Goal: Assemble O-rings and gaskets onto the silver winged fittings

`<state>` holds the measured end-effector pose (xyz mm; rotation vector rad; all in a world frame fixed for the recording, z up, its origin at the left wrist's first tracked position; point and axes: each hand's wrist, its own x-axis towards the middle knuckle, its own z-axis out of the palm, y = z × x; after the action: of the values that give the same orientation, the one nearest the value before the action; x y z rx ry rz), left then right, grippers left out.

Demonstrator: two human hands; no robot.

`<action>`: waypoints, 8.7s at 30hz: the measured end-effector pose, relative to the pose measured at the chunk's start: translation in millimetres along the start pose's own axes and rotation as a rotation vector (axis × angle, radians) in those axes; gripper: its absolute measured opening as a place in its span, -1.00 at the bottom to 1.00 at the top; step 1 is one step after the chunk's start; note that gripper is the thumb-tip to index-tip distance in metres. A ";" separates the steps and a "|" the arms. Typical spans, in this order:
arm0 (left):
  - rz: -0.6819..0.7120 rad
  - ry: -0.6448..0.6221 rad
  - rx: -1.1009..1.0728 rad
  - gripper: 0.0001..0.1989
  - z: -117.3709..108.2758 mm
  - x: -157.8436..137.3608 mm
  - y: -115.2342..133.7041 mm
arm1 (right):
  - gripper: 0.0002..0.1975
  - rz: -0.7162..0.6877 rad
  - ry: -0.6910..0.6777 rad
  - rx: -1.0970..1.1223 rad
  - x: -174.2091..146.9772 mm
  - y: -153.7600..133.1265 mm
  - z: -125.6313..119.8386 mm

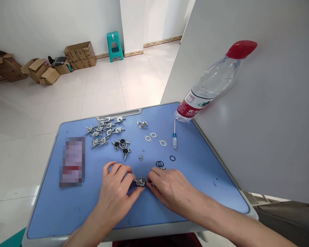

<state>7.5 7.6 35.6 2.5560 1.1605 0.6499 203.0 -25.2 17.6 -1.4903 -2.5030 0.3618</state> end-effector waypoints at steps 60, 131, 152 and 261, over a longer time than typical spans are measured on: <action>-0.019 0.011 -0.137 -0.92 14.0 -3.3 0.0 | -0.87 -0.009 -0.064 0.063 0.8 1.1 -11.3; 0.033 0.076 -0.056 -0.91 16.7 -3.1 -5.0 | -0.85 0.281 -0.082 0.214 13.9 44.7 -58.6; 0.052 0.117 -0.021 -0.90 17.9 -1.9 -5.2 | -0.84 0.239 0.077 0.015 56.5 32.3 -18.4; 0.029 0.083 -0.014 -0.91 25.2 -6.9 -5.0 | -0.71 -0.025 -0.024 0.216 19.2 4.9 -18.0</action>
<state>12.8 4.4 9.7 2.5611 1.1420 0.7745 203.4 -4.1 34.2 -1.3777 -2.4083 0.6279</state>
